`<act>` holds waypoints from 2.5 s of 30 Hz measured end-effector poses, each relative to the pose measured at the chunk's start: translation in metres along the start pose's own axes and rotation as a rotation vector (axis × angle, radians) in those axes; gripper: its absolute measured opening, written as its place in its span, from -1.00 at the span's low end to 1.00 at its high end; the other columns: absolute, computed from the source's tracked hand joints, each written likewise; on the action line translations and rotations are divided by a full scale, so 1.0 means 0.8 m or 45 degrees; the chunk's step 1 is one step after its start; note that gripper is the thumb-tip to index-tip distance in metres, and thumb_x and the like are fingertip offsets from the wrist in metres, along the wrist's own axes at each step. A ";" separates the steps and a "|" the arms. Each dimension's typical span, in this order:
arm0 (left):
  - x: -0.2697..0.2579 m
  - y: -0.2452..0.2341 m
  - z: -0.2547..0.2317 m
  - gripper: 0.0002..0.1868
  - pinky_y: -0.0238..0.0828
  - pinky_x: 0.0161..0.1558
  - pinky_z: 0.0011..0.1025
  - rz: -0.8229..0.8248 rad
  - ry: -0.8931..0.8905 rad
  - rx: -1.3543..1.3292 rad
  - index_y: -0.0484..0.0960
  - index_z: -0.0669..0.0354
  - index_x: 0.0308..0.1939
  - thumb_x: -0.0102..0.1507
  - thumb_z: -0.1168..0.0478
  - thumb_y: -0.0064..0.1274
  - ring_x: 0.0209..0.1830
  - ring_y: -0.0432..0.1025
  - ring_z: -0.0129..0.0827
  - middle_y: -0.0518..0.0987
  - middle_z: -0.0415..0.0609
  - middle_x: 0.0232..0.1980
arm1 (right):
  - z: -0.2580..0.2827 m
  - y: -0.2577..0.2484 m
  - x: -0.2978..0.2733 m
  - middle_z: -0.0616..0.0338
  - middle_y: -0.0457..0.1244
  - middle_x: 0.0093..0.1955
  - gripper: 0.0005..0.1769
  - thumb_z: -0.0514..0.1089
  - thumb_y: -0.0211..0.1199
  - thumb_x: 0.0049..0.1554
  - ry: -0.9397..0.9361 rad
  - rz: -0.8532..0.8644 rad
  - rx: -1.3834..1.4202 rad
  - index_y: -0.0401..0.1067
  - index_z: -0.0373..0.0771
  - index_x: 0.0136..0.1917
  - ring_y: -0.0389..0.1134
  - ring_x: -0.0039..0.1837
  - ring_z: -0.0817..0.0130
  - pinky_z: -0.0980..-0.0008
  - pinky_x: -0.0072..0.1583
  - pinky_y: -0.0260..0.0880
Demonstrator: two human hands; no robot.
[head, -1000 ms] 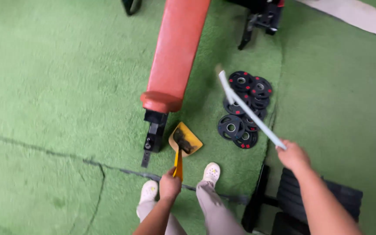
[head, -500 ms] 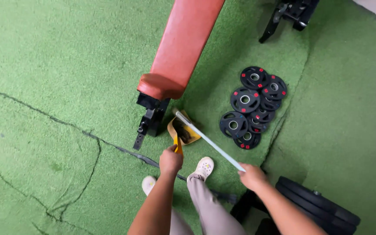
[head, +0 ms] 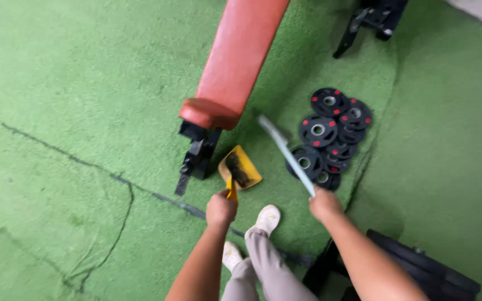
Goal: The recorder is cleaning a gym machine with a spray and cloth, then sweeping the floor with a broom and dustpan.
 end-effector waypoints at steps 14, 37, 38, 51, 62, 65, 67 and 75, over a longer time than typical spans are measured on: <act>-0.112 -0.010 0.292 -0.36 0.54 -0.44 -0.29 0.038 -0.106 -0.528 0.54 -0.14 0.36 0.21 0.38 -0.15 -0.59 0.54 -0.28 0.73 0.09 -0.27 | -0.026 -0.155 -0.049 0.01 0.43 0.16 -0.54 0.11 0.24 0.18 -0.019 -0.091 -0.337 0.49 0.15 0.34 0.46 0.17 -0.13 -0.09 0.18 0.49; -0.080 0.023 0.284 -0.45 0.46 0.10 -0.12 -0.254 -0.123 -0.415 0.62 -0.06 0.27 0.16 0.26 0.04 0.07 0.56 0.01 0.65 0.21 0.10 | 0.036 -0.033 -0.178 0.05 0.46 0.00 -0.60 0.12 -0.09 0.30 -0.218 0.027 -0.761 0.54 0.09 0.18 0.52 0.01 -0.01 -0.05 0.08 0.53; -0.093 0.012 0.276 -0.45 0.45 0.17 -0.15 -0.197 -0.205 -0.435 0.60 -0.10 0.29 0.18 0.24 0.01 0.13 0.55 0.00 0.64 0.17 0.13 | 0.047 -0.063 -0.175 0.04 0.44 0.02 -0.60 0.10 -0.02 0.24 -0.188 -0.066 -0.727 0.48 0.17 0.28 0.51 0.04 -0.03 -0.06 0.08 0.52; -0.088 0.014 0.271 -0.47 0.47 0.19 -0.17 -0.248 -0.250 -0.455 0.65 -0.08 0.25 0.17 0.26 0.04 0.11 0.57 -0.01 0.65 0.19 0.11 | 0.117 0.168 -0.058 -0.04 0.47 -0.05 -0.52 -0.04 -0.10 0.33 -0.523 -0.154 -0.731 0.37 -0.26 0.40 0.53 -0.04 -0.03 -0.06 -0.03 0.56; -0.114 -0.041 0.276 -0.42 0.70 -0.27 -0.13 -0.119 -0.400 -0.717 0.59 -0.12 0.31 0.21 0.36 -0.09 -0.26 0.67 -0.04 0.69 0.16 0.04 | -0.024 -0.131 -0.080 0.07 0.43 0.16 -0.54 0.07 -0.09 0.26 -0.253 -0.140 -0.712 0.40 0.32 0.37 0.47 0.17 -0.09 -0.08 0.19 0.48; -0.100 -0.020 0.277 -0.44 0.68 -0.20 -0.15 -0.143 -0.446 -0.625 0.60 -0.17 0.31 0.22 0.33 -0.05 -0.22 0.69 -0.04 0.70 0.17 0.05 | 0.000 -0.166 -0.035 0.10 0.41 0.21 -0.47 -0.06 0.03 0.19 -0.232 -0.230 -0.725 0.42 0.34 0.39 0.46 0.22 -0.04 -0.05 0.20 0.49; -0.092 0.009 0.278 -0.45 0.66 -0.12 -0.15 -0.147 -0.503 -0.611 0.62 -0.21 0.30 0.23 0.30 -0.03 -0.17 0.69 -0.03 0.70 0.16 0.07 | 0.031 -0.157 0.001 0.10 0.42 0.22 -0.51 -0.09 0.08 0.17 -0.281 -0.254 -0.739 0.48 0.28 0.34 0.46 0.25 -0.02 -0.05 0.21 0.49; -0.084 0.001 0.274 -0.48 0.49 0.11 -0.14 -0.311 -0.389 -0.435 0.68 -0.26 0.22 0.17 0.21 0.09 0.04 0.57 -0.05 0.66 0.12 0.09 | 0.154 0.036 0.025 -0.07 0.43 0.09 -0.57 0.01 -0.10 0.35 -0.317 -0.103 -0.444 0.53 -0.21 0.15 0.48 0.13 -0.06 -0.04 0.12 0.50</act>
Point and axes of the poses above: each hand's wrist, its own x-axis towards the middle knuckle, its own y-axis out of the palm, z = x × y, the point moved 9 cm from there along x, towards the middle knuckle
